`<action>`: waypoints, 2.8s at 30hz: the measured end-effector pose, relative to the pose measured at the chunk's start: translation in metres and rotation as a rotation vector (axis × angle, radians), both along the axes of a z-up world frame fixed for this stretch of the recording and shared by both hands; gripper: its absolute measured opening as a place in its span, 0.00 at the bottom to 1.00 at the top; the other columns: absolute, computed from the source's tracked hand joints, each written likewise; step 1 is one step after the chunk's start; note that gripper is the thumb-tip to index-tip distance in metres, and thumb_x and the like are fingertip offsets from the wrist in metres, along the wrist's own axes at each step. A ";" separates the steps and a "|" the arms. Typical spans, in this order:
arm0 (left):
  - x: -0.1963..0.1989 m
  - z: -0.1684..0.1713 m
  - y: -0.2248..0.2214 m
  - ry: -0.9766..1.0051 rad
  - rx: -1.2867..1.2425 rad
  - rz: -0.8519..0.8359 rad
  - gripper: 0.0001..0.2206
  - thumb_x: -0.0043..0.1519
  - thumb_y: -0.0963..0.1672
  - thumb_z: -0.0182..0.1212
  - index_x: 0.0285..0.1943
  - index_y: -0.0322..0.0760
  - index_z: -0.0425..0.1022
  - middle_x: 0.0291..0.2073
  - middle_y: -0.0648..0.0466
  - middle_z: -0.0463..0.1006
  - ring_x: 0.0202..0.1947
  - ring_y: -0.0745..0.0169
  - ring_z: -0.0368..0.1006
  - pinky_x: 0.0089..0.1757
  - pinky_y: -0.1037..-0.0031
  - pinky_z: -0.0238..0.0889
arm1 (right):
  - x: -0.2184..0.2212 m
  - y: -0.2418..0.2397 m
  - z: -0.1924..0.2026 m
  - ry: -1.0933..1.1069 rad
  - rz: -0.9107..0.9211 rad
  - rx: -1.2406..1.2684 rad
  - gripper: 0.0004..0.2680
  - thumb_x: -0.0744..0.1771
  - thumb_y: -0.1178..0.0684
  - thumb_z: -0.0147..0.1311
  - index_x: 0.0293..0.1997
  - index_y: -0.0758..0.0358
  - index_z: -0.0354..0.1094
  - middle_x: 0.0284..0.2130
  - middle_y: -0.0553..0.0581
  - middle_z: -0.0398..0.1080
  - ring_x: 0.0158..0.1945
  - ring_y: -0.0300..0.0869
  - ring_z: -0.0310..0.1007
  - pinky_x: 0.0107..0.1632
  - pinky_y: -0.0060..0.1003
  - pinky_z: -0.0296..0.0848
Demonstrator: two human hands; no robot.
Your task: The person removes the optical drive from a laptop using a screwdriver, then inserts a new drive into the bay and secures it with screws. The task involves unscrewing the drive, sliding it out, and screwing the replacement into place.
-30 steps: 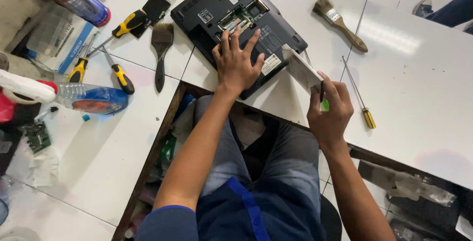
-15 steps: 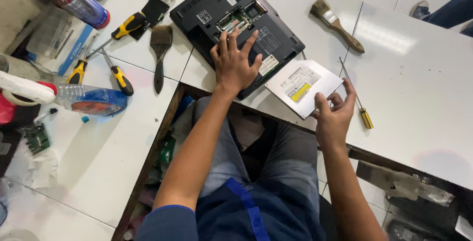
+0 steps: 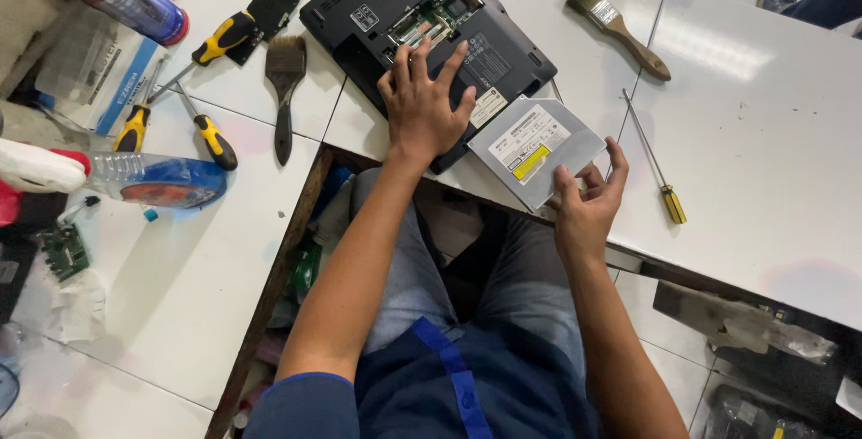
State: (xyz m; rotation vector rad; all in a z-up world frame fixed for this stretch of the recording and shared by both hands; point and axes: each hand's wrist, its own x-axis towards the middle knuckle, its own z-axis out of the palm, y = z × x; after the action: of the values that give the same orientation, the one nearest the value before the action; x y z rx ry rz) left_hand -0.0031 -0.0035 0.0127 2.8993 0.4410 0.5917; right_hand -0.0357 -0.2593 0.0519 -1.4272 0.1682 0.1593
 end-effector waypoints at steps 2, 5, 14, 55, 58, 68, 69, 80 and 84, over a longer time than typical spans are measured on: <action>0.000 0.000 0.000 -0.010 0.006 0.001 0.29 0.65 0.59 0.55 0.78 0.67 0.67 0.72 0.47 0.66 0.72 0.41 0.56 0.56 0.49 0.56 | 0.001 0.003 0.005 0.012 0.006 -0.029 0.25 0.71 0.59 0.56 0.77 0.49 0.47 0.38 0.56 0.71 0.50 0.49 0.84 0.39 0.40 0.88; 0.001 0.000 0.001 0.011 -0.004 -0.001 0.29 0.66 0.59 0.55 0.79 0.68 0.66 0.72 0.47 0.65 0.72 0.41 0.56 0.57 0.47 0.56 | 0.008 0.006 0.006 0.014 0.014 -0.112 0.26 0.70 0.57 0.58 0.78 0.50 0.48 0.37 0.56 0.73 0.48 0.48 0.86 0.37 0.33 0.85; 0.002 0.001 0.000 0.027 -0.015 -0.004 0.29 0.66 0.59 0.54 0.79 0.68 0.64 0.73 0.46 0.64 0.73 0.40 0.55 0.58 0.46 0.55 | 0.018 0.005 0.001 0.069 -0.013 -0.086 0.25 0.70 0.59 0.58 0.77 0.51 0.51 0.31 0.51 0.68 0.41 0.44 0.84 0.30 0.31 0.79; 0.001 -0.001 0.000 0.013 -0.018 -0.005 0.29 0.66 0.59 0.54 0.79 0.68 0.65 0.73 0.47 0.64 0.73 0.41 0.55 0.57 0.48 0.55 | 0.023 0.004 0.017 0.061 0.046 -0.158 0.25 0.70 0.59 0.57 0.77 0.52 0.50 0.33 0.54 0.69 0.45 0.46 0.84 0.38 0.37 0.87; 0.001 0.003 -0.001 0.024 -0.027 0.002 0.29 0.65 0.59 0.55 0.78 0.69 0.65 0.73 0.47 0.65 0.73 0.40 0.56 0.57 0.46 0.56 | 0.020 0.010 0.018 0.078 0.010 -0.150 0.24 0.70 0.59 0.56 0.76 0.49 0.51 0.32 0.54 0.68 0.45 0.46 0.84 0.39 0.40 0.88; 0.012 -0.010 0.005 0.058 0.018 -0.032 0.30 0.66 0.59 0.53 0.80 0.66 0.62 0.72 0.43 0.63 0.71 0.39 0.54 0.56 0.46 0.55 | 0.016 0.012 0.002 0.165 0.026 0.077 0.16 0.67 0.55 0.62 0.60 0.67 0.64 0.52 0.66 0.78 0.51 0.52 0.83 0.49 0.45 0.90; 0.020 -0.017 0.008 0.098 -0.071 -0.034 0.29 0.64 0.58 0.56 0.77 0.64 0.64 0.68 0.45 0.62 0.71 0.38 0.51 0.58 0.42 0.49 | 0.015 0.009 -0.002 0.095 0.056 0.069 0.18 0.68 0.55 0.63 0.62 0.66 0.63 0.48 0.65 0.75 0.47 0.51 0.81 0.43 0.48 0.88; 0.041 0.004 0.007 0.143 -0.023 -0.075 0.21 0.69 0.55 0.48 0.69 0.54 0.55 0.76 0.36 0.59 0.78 0.30 0.52 0.71 0.40 0.39 | 0.032 0.017 0.007 0.216 0.031 -0.013 0.16 0.69 0.54 0.58 0.62 0.61 0.61 0.55 0.62 0.78 0.51 0.51 0.84 0.42 0.45 0.89; 0.039 0.004 0.006 0.179 -0.063 -0.092 0.25 0.69 0.56 0.46 0.74 0.54 0.56 0.78 0.36 0.58 0.79 0.31 0.49 0.72 0.41 0.37 | 0.032 0.027 0.006 0.247 0.028 -0.038 0.16 0.69 0.53 0.57 0.63 0.60 0.58 0.57 0.63 0.77 0.54 0.52 0.84 0.44 0.48 0.90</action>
State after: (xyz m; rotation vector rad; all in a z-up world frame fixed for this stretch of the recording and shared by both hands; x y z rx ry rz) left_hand 0.0357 0.0028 0.0168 2.9047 0.3385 0.3006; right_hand -0.0042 -0.2327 0.0579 -1.4455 0.3560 0.3569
